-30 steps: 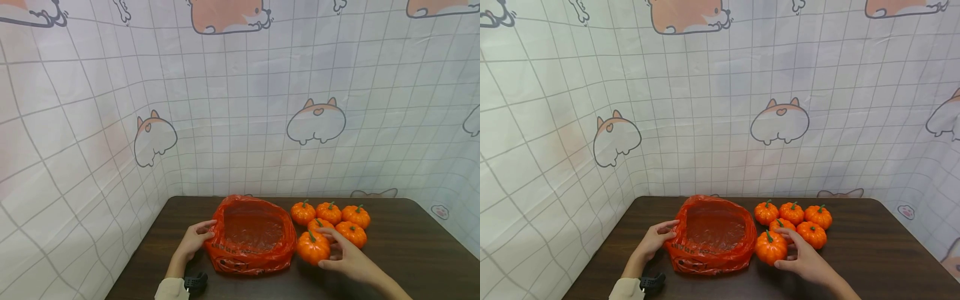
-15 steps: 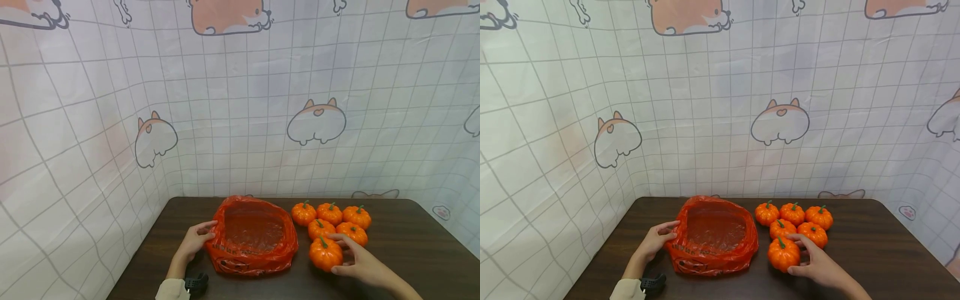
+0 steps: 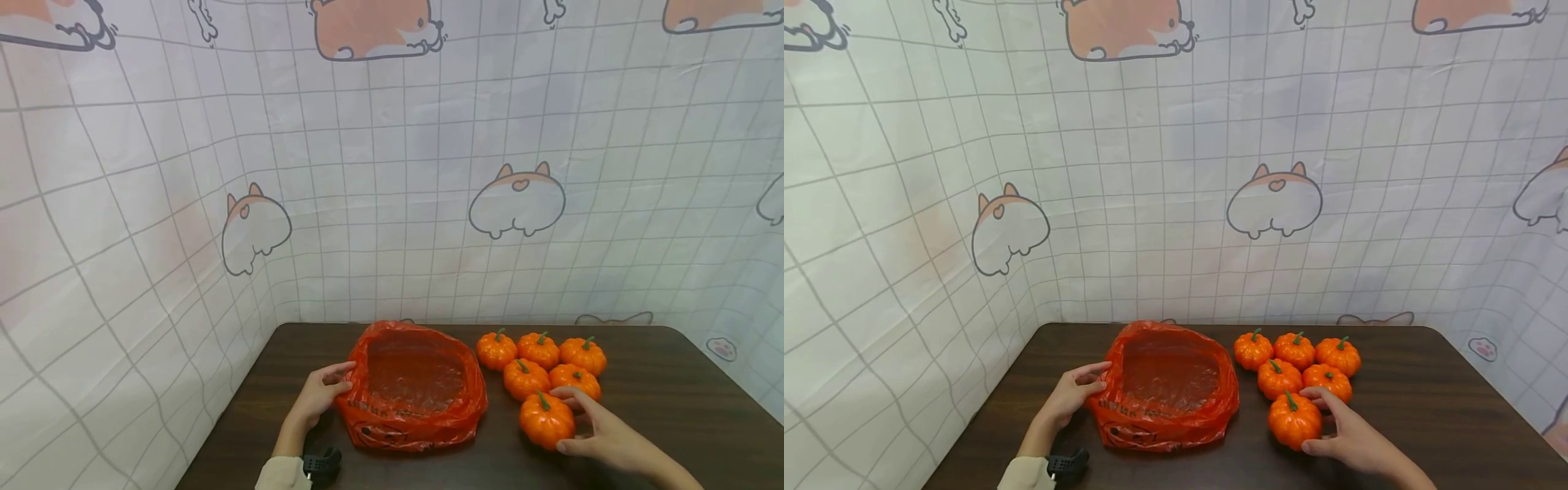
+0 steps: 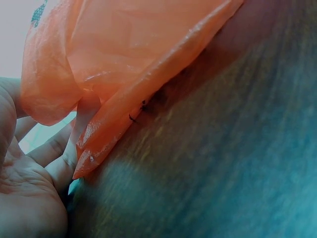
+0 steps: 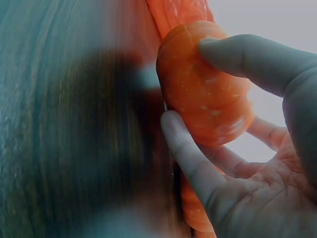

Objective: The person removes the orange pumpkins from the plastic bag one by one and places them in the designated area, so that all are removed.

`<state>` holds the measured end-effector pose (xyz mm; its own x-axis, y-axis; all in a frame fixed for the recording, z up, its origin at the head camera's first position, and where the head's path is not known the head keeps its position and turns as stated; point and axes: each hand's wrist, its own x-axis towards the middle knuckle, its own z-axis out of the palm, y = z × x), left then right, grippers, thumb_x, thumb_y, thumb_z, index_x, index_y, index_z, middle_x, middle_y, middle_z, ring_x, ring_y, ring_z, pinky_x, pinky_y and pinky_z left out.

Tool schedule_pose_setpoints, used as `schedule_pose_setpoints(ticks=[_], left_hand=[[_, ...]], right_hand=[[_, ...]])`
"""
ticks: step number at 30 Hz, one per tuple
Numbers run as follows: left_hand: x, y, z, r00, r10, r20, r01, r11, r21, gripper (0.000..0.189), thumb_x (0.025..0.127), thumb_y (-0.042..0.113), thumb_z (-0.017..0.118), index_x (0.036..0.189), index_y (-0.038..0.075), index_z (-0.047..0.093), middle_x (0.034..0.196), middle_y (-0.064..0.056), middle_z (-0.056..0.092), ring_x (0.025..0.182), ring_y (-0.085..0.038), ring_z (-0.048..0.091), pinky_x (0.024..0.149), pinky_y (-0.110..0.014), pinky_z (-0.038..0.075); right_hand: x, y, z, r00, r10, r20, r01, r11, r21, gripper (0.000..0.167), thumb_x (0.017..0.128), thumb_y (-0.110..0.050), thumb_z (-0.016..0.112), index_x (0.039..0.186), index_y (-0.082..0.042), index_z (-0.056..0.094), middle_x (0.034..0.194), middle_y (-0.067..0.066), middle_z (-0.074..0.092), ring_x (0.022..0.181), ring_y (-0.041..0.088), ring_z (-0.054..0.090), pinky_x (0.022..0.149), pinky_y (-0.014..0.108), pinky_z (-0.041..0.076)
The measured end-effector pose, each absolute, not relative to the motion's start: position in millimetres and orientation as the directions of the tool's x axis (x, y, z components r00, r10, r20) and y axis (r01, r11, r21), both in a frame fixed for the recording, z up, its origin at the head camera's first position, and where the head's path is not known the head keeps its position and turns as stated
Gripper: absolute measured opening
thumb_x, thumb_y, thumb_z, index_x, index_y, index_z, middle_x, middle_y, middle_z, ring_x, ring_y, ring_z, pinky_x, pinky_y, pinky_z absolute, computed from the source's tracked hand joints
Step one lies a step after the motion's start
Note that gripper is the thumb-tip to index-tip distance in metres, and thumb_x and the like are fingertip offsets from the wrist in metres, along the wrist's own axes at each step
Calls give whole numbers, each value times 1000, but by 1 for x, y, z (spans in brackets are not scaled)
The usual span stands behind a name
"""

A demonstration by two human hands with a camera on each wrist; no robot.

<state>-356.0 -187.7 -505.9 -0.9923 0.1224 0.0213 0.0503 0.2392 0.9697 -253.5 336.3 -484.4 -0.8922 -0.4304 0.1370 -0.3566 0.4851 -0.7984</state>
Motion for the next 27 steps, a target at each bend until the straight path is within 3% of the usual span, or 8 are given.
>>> schedule_pose_setpoints(ticks=[11,19,23,27], left_hand=[[-358,-188,-507,-993,120,21,51,246,968,40,96,8,68,136,9,67,104,-15,69,87,-19,62,73,-31,53],[-357,-189,-507,-992,124,29,60,252,966,41,96,7,68,136,8,66,103,-15,69,87,-19,61,73,-32,52],[-357,-188,-507,-992,125,30,61,255,965,40,96,7,68,136,8,66,103,-15,69,87,-19,61,73,-32,52],[-357,-188,-507,-992,120,22,52,255,966,40,96,7,68,136,9,66,104,-14,70,87,-19,62,74,-32,53]], right_hand=[[-251,345,-482,-911,-403,83,-305,525,-795,72,91,-17,77,147,2,35,128,27,52,101,2,62,78,25,57],[-248,346,-482,-929,-350,117,-331,650,-684,69,88,-28,81,142,-5,45,127,16,61,103,-6,56,75,24,51],[-247,347,-483,-935,-337,109,-322,682,-656,68,87,-31,81,141,-7,47,131,17,62,105,-7,56,76,24,50],[-248,349,-481,-940,-330,81,-298,686,-664,69,89,-31,80,142,-4,46,135,25,60,108,8,63,76,24,53]])
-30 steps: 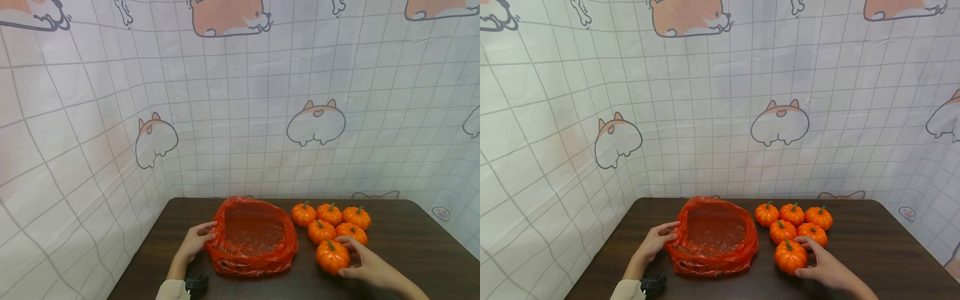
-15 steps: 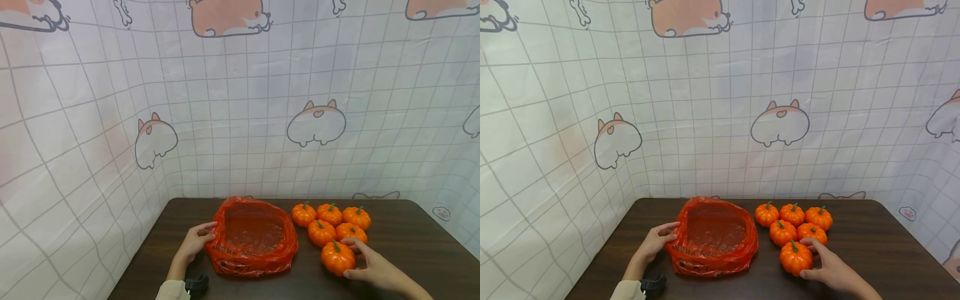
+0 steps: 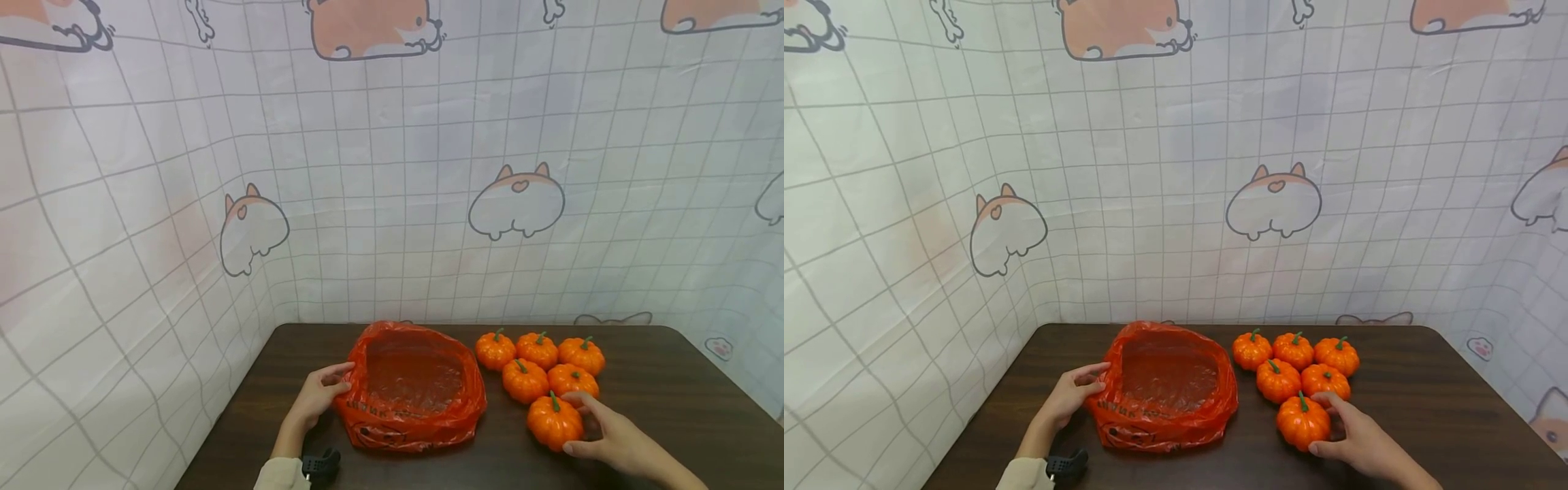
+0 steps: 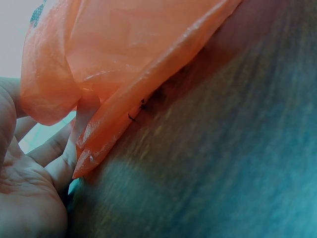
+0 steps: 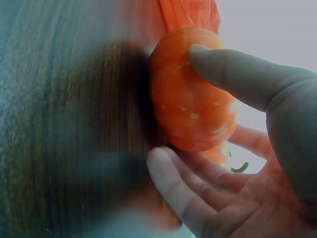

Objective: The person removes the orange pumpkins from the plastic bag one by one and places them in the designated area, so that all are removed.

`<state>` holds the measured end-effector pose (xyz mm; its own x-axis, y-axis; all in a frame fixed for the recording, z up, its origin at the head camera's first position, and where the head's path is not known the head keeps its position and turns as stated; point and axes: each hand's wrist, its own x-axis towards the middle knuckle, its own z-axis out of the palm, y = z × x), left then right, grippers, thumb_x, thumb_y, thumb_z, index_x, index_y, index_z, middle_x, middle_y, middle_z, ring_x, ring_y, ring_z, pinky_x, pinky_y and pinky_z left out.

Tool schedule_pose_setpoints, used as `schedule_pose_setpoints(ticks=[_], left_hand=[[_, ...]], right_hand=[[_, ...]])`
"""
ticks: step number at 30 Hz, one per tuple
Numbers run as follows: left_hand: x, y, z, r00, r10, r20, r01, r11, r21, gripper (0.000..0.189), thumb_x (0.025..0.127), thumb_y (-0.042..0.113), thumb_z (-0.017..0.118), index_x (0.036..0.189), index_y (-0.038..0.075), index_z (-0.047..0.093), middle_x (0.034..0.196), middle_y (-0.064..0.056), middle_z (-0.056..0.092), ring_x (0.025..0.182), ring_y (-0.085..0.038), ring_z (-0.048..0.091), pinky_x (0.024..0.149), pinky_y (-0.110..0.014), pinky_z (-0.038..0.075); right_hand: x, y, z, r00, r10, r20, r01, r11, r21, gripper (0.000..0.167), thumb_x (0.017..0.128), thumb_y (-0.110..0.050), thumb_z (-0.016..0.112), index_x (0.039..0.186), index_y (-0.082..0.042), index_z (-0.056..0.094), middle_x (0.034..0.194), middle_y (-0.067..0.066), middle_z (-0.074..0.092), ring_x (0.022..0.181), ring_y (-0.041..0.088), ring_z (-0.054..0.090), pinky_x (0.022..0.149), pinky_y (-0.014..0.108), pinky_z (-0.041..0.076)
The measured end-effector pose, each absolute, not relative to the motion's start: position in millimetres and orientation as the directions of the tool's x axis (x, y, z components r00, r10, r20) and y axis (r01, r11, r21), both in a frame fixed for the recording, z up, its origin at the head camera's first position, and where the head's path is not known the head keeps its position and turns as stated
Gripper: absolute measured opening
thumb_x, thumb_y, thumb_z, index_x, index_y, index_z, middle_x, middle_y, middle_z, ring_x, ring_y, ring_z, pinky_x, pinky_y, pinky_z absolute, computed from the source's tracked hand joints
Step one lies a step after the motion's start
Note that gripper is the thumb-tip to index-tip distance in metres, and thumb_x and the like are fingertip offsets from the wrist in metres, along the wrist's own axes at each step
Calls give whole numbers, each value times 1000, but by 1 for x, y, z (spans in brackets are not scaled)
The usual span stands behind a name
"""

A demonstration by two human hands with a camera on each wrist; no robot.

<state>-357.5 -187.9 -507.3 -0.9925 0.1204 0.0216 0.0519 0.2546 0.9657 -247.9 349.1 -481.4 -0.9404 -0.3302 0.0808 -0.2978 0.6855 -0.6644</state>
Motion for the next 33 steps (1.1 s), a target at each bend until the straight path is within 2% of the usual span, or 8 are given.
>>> schedule_pose_setpoints(ticks=[3,10,15,17,20,24,27,33], left_hand=[[-359,-187,-506,-992,120,23,53,254,966,40,96,8,68,136,9,66,104,-14,70,88,-19,62,74,-31,53],[-358,-186,-506,-992,119,35,64,248,967,40,96,7,68,135,9,67,103,-14,69,86,-19,60,72,-32,51],[-358,-187,-507,-992,121,31,59,238,969,40,96,8,69,136,8,67,102,-14,69,84,-18,60,70,-31,51],[-358,-187,-508,-992,122,28,56,234,971,40,96,8,69,136,8,67,102,-14,69,84,-18,60,70,-31,52],[-357,-189,-508,-991,126,32,61,233,971,40,96,7,68,136,7,66,103,-16,69,84,-19,61,70,-31,53],[-356,-190,-507,-991,128,37,67,234,970,40,96,6,68,136,8,66,105,-17,70,85,-19,62,71,-31,54],[-355,-189,-506,-992,123,41,70,238,969,39,96,7,68,135,9,67,106,-16,70,86,-19,62,72,-31,54],[-356,-187,-507,-992,114,45,71,239,968,38,96,8,68,134,10,68,105,-16,70,86,-20,62,73,-32,55]], right_hand=[[-248,351,-479,-944,-324,60,-281,697,-659,69,90,-31,78,143,-2,45,130,28,62,102,21,64,72,25,52],[-246,350,-478,-948,-316,37,-262,708,-656,70,90,-35,78,144,-6,43,119,21,66,82,5,58,65,25,47],[-245,350,-477,-951,-307,46,-259,706,-659,72,89,-34,79,144,-4,42,112,16,65,73,3,54,61,26,45],[-245,349,-477,-954,-295,58,-261,715,-648,73,89,-33,79,143,-2,42,112,16,65,74,3,55,61,25,46],[-245,346,-476,-962,-262,77,-252,748,-614,74,88,-35,80,141,1,44,119,17,65,85,6,59,64,25,47],[-245,341,-474,-976,-209,67,-208,780,-590,74,86,-36,82,136,4,45,125,20,64,101,22,64,70,29,49],[-246,339,-472,-982,-185,45,-176,785,-594,72,86,-36,81,134,4,45,121,20,65,103,30,64,72,35,50],[-247,340,-473,-986,-169,10,-142,790,-597,73,86,-38,81,133,4,44,119,20,66,103,32,65,74,39,52]])
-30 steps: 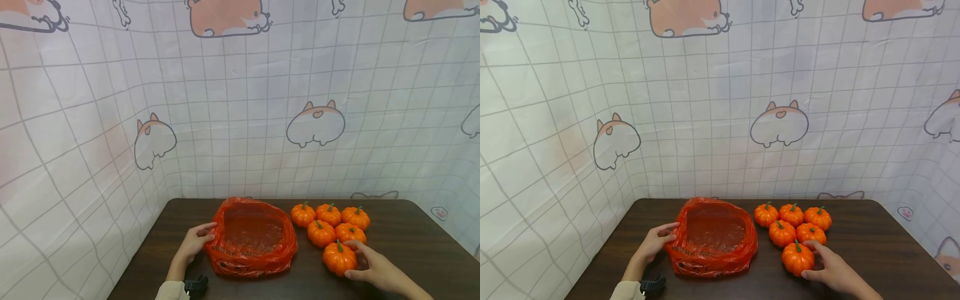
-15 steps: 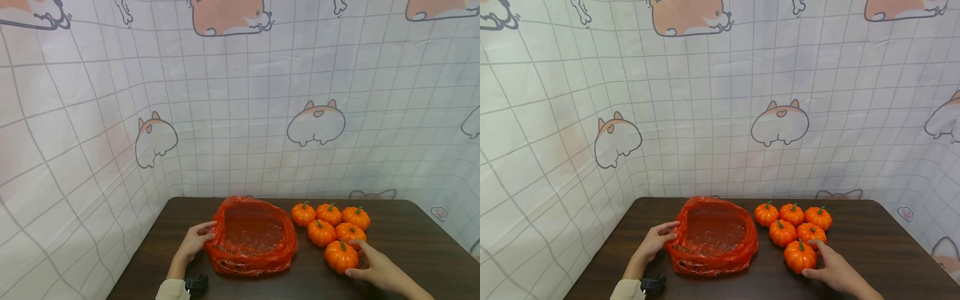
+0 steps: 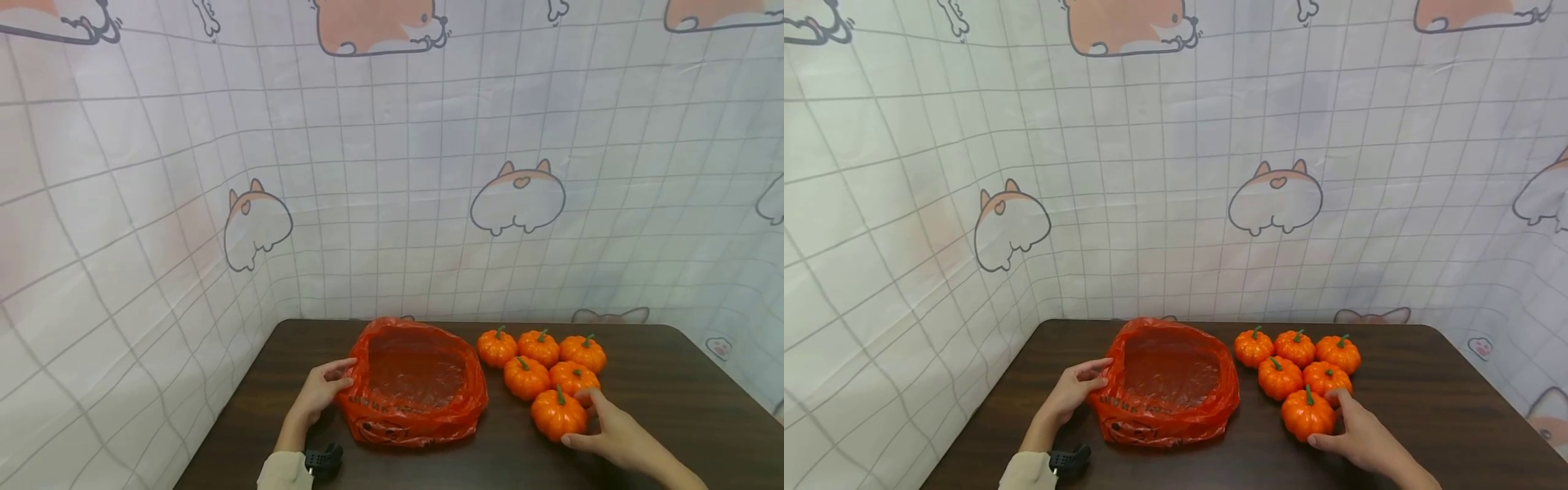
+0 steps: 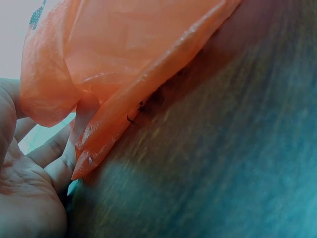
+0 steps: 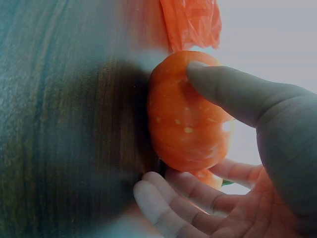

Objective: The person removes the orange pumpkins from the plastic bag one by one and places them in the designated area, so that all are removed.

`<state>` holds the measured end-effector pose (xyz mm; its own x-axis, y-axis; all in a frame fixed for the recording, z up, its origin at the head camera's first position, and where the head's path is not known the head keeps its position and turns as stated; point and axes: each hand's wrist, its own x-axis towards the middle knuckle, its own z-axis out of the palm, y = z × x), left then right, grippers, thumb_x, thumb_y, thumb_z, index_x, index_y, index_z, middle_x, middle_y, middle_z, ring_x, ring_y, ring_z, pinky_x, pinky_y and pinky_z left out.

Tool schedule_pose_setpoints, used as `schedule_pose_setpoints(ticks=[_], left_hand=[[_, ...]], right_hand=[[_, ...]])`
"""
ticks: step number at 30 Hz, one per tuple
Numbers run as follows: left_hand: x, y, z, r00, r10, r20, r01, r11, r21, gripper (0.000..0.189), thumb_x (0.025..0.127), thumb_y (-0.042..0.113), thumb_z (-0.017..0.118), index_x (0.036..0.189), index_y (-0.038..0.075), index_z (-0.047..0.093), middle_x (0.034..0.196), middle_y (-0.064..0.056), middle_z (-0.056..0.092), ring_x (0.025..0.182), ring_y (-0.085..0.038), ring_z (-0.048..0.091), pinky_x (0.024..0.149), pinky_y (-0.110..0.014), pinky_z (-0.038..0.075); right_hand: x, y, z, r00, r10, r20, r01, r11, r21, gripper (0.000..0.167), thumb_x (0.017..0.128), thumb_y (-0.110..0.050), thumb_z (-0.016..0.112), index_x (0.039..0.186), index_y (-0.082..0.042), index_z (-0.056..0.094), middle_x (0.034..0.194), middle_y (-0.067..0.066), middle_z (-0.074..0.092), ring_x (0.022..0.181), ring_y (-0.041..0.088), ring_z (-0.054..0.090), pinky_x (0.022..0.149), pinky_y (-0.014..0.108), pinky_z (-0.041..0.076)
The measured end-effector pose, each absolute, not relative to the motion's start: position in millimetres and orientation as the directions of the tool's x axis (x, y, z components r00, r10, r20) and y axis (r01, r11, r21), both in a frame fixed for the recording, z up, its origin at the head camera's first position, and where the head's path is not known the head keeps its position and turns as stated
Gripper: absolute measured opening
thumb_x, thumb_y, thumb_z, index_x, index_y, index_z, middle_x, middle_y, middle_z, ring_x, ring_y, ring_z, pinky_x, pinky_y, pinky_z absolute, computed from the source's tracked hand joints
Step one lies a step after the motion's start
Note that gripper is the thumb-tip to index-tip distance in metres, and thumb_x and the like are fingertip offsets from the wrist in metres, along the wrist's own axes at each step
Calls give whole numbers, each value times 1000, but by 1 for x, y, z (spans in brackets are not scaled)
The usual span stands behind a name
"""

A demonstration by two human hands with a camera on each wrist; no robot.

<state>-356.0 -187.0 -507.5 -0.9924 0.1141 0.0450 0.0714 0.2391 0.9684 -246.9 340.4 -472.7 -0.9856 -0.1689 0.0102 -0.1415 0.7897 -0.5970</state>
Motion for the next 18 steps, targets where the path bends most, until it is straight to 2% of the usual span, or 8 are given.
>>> schedule_pose_setpoints(ticks=[11,18], left_hand=[[-357,-187,-508,-992,116,45,73,251,965,39,96,8,68,135,10,67,104,-15,69,85,-19,61,71,-32,54],[-357,-188,-508,-993,112,36,65,261,963,39,96,9,69,135,10,67,105,-15,70,86,-19,62,72,-32,54]], right_hand=[[-247,343,-469,-980,-195,-28,-134,765,-630,73,90,-36,78,135,8,40,125,27,61,105,34,65,77,43,56],[-245,349,-462,-977,-204,-55,-123,760,-639,73,92,-35,75,138,9,38,113,17,64,95,25,64,74,38,52]])
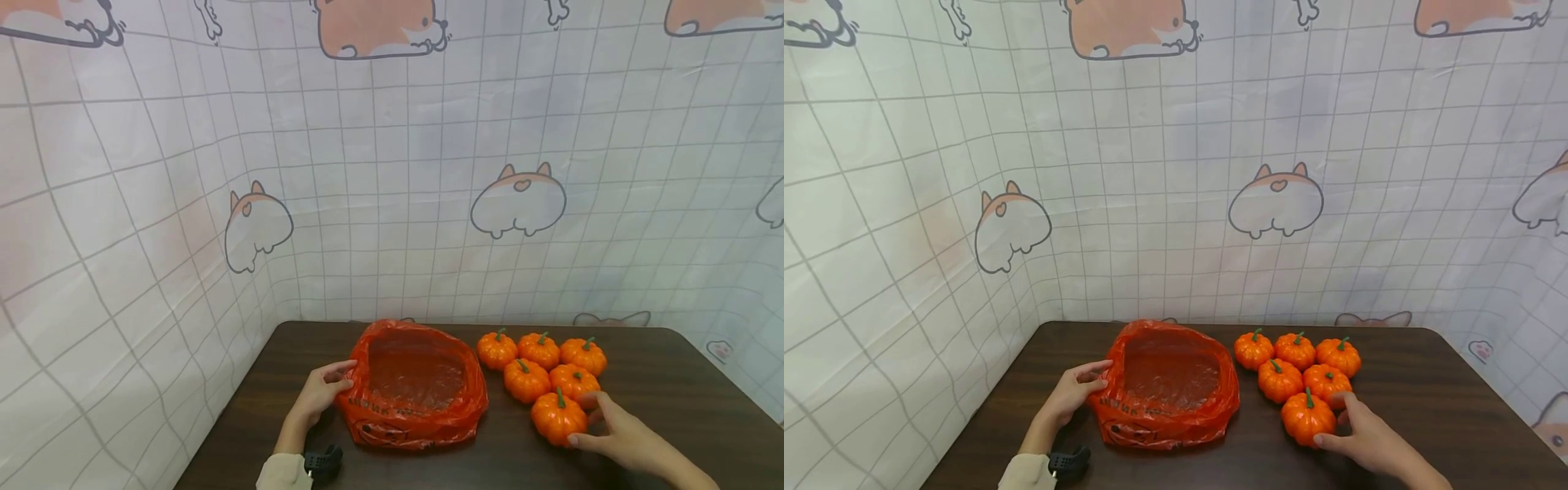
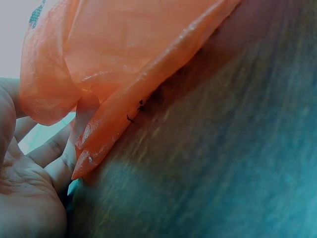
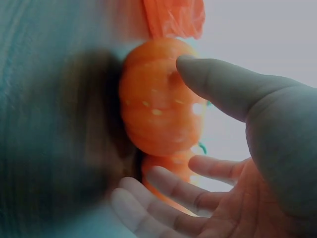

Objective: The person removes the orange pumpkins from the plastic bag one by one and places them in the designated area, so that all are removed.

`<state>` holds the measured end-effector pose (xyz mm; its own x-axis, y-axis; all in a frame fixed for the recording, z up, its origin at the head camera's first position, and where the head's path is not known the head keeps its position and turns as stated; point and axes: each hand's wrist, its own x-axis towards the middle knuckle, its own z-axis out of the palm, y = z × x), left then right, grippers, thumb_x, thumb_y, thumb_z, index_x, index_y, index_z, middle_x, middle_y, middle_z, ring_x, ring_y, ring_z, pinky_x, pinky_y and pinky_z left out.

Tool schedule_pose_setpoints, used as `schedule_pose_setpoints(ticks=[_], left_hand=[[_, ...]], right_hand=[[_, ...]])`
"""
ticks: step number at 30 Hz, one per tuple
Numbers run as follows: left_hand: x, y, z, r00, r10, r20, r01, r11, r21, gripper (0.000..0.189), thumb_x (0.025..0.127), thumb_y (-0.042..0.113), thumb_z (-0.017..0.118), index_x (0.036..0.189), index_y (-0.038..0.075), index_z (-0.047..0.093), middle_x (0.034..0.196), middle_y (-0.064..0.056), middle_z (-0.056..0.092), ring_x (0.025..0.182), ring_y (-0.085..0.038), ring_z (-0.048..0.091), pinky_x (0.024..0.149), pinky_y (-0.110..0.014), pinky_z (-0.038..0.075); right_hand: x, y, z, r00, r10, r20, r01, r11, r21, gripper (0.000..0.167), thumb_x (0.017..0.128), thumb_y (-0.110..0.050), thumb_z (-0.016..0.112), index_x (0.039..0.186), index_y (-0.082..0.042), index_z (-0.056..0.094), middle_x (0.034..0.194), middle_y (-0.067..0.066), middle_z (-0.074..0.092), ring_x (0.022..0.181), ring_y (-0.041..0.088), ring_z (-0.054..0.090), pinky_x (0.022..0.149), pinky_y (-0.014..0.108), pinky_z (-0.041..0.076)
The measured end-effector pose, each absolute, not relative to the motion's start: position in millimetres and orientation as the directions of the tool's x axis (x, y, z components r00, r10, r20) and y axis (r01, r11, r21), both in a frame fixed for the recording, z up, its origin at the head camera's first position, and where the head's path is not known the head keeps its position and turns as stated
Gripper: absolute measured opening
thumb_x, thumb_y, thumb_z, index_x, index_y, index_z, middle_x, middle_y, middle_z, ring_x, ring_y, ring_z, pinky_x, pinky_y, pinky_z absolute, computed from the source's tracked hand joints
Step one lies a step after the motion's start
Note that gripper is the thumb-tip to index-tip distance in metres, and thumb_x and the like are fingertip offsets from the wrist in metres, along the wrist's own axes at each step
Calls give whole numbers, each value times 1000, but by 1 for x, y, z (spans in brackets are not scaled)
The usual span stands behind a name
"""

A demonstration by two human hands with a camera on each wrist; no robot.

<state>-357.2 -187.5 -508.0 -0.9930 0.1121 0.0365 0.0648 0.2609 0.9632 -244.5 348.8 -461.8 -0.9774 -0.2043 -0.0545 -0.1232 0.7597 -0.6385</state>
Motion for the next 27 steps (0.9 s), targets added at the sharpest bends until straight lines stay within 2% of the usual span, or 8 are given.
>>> schedule_pose_setpoints(ticks=[12,21,27], left_hand=[[-357,-194,-507,-995,93,16,41,263,964,38,96,11,69,134,10,68,107,-15,70,88,-18,63,72,-32,53],[-359,-192,-508,-995,94,18,41,257,965,38,97,12,68,135,11,68,110,-15,71,90,-18,65,74,-32,55],[-358,-192,-504,-996,87,37,59,270,961,37,96,11,68,133,10,69,106,-14,70,88,-19,64,73,-32,55]], right_hand=[[-243,353,-447,-983,-183,14,-155,787,-597,56,97,-36,69,132,2,48,112,12,65,91,19,60,69,32,48],[-245,350,-444,-980,-185,66,-187,776,-603,52,97,-34,70,132,0,52,113,13,69,91,16,64,67,27,51],[-245,342,-448,-958,-243,155,-286,742,-606,36,97,-29,71,120,-3,60,104,5,70,83,0,61,66,24,52]])
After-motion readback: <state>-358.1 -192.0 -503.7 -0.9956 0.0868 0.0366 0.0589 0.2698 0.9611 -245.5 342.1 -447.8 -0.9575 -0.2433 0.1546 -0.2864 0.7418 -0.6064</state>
